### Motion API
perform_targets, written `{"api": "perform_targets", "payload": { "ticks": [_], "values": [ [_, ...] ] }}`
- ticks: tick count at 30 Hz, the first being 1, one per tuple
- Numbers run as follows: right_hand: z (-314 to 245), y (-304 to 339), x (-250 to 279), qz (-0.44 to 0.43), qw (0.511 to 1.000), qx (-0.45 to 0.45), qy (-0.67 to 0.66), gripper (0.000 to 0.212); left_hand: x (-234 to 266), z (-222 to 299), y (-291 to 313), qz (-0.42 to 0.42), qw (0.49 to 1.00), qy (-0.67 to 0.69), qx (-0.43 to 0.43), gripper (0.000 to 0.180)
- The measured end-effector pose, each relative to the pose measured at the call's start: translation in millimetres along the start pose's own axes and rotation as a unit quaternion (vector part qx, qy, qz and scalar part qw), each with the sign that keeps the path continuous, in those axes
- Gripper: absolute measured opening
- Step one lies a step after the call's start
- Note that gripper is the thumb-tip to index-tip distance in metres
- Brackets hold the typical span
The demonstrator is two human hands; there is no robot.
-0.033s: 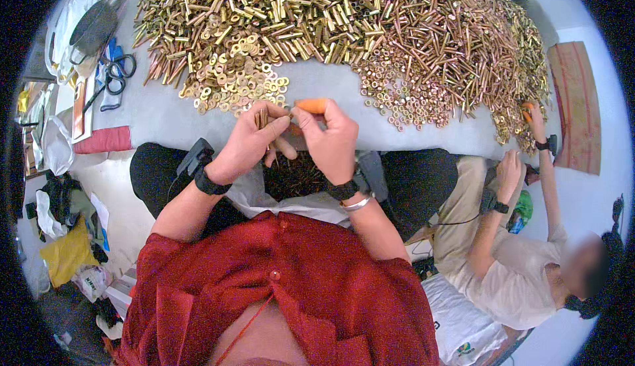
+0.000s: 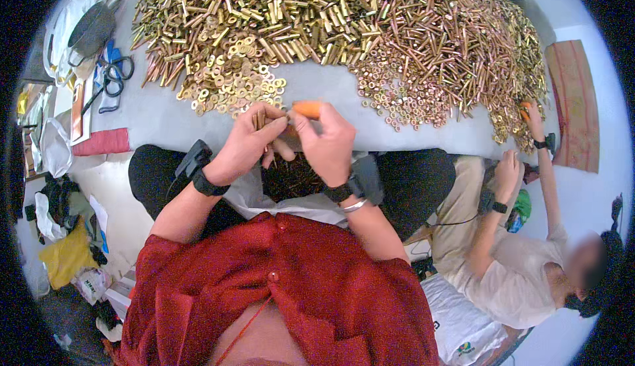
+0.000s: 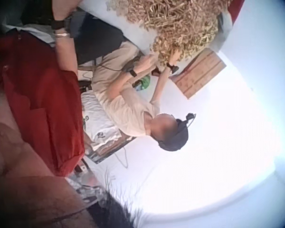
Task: Joining brass-colored casings with washers and other small metal components.
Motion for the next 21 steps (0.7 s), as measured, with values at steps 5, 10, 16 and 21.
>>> {"api": "perform_targets", "payload": {
  "ticks": [5,10,16,21],
  "values": [
    [-3.6,7.5,1.2,0.016,0.998,0.053,-0.013,0.011,-1.8,3.2,1.7,-0.002,0.999,-0.036,-0.001,0.018],
    [-17.6,8.6,-4.5,-0.035,0.982,0.171,0.072,0.016,-1.6,2.3,-4.1,0.003,0.999,-0.039,-0.026,0.018],
    [-8.3,-10.5,14.7,0.005,0.977,0.118,0.178,0.023,3.8,3.6,-5.5,0.019,0.999,-0.027,-0.040,0.016],
    [16.1,-65.6,48.4,0.069,0.902,0.139,0.404,0.024,9.7,8.5,-5.5,0.042,0.996,-0.064,-0.052,0.016]
  ]
}}
Point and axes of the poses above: each hand's wrist, its own y-axis away from the middle knuckle, its own x-axis out of the back of the hand, z = x × y, the point moved 9 cm from there along -y, towards the middle knuckle, and after that the axes turned 6 degrees about -y, right-handed, at the moved point
